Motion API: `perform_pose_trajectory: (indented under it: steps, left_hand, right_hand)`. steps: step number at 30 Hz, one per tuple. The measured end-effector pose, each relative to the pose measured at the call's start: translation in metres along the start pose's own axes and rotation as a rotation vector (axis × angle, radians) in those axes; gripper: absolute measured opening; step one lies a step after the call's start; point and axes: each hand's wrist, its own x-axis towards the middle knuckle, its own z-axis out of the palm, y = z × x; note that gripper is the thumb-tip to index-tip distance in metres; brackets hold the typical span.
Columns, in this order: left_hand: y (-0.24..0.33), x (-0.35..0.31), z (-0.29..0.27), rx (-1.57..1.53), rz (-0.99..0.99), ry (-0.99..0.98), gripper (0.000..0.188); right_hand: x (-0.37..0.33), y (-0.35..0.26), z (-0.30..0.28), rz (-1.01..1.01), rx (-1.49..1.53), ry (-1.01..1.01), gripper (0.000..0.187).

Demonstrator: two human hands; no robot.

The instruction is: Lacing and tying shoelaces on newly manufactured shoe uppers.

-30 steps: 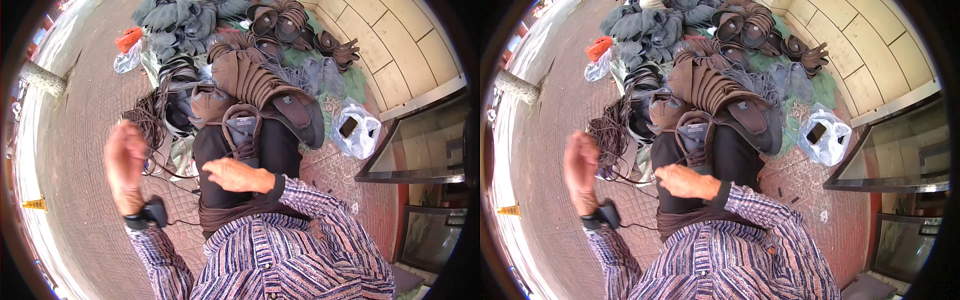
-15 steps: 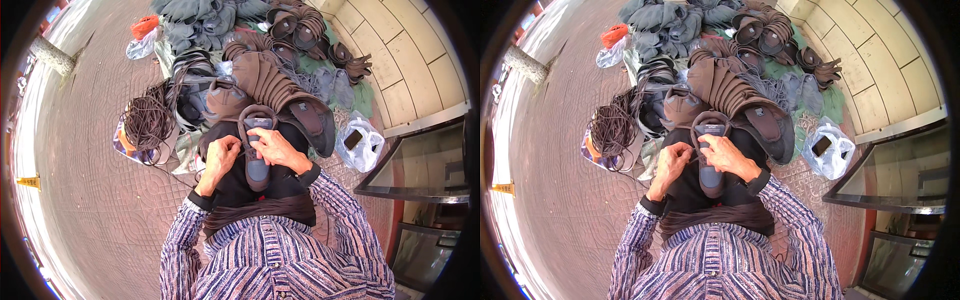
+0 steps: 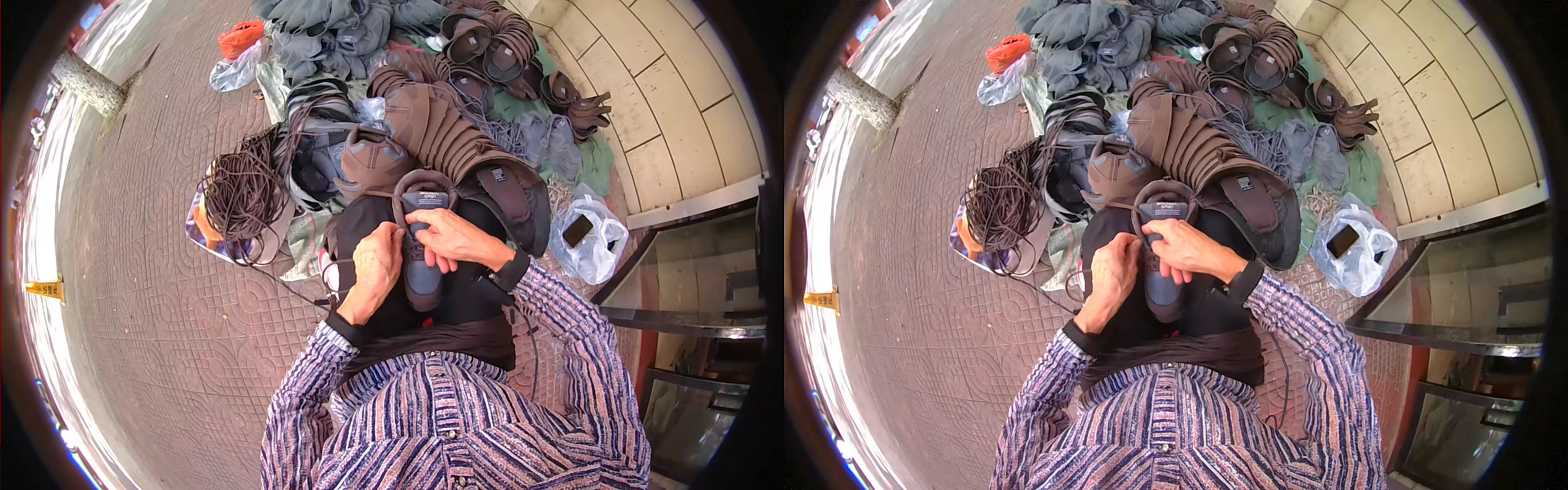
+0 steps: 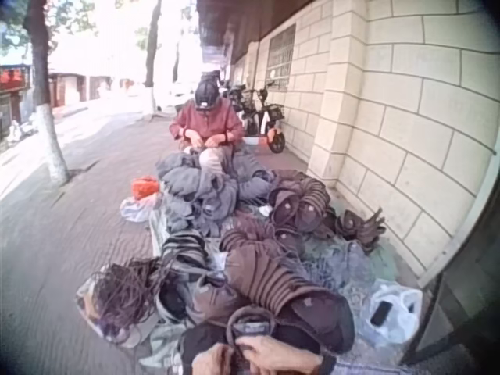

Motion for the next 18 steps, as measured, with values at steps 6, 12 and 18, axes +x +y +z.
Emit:
perform_pose_trajectory:
  steps: [6, 12, 18]
  left_hand:
    - [0.004, 0.011, -0.01, 0.004, -0.18, -0.178, 0.019]
    - [0.004, 0.009, -0.016, -0.161, -0.124, -0.159, 0.016]
    - [-0.017, -0.004, -0.082, -1.56, -0.565, -0.446, 0.042]
  right_hand:
    - [0.012, -0.006, -0.004, -0.048, -0.283, -0.015, 0.031]
    - [0.021, 0.021, -0.001, -0.511, -0.562, 0.327, 0.015]
    - [-0.013, 0.006, -0.041, -0.423, 0.061, 0.694, 0.012]
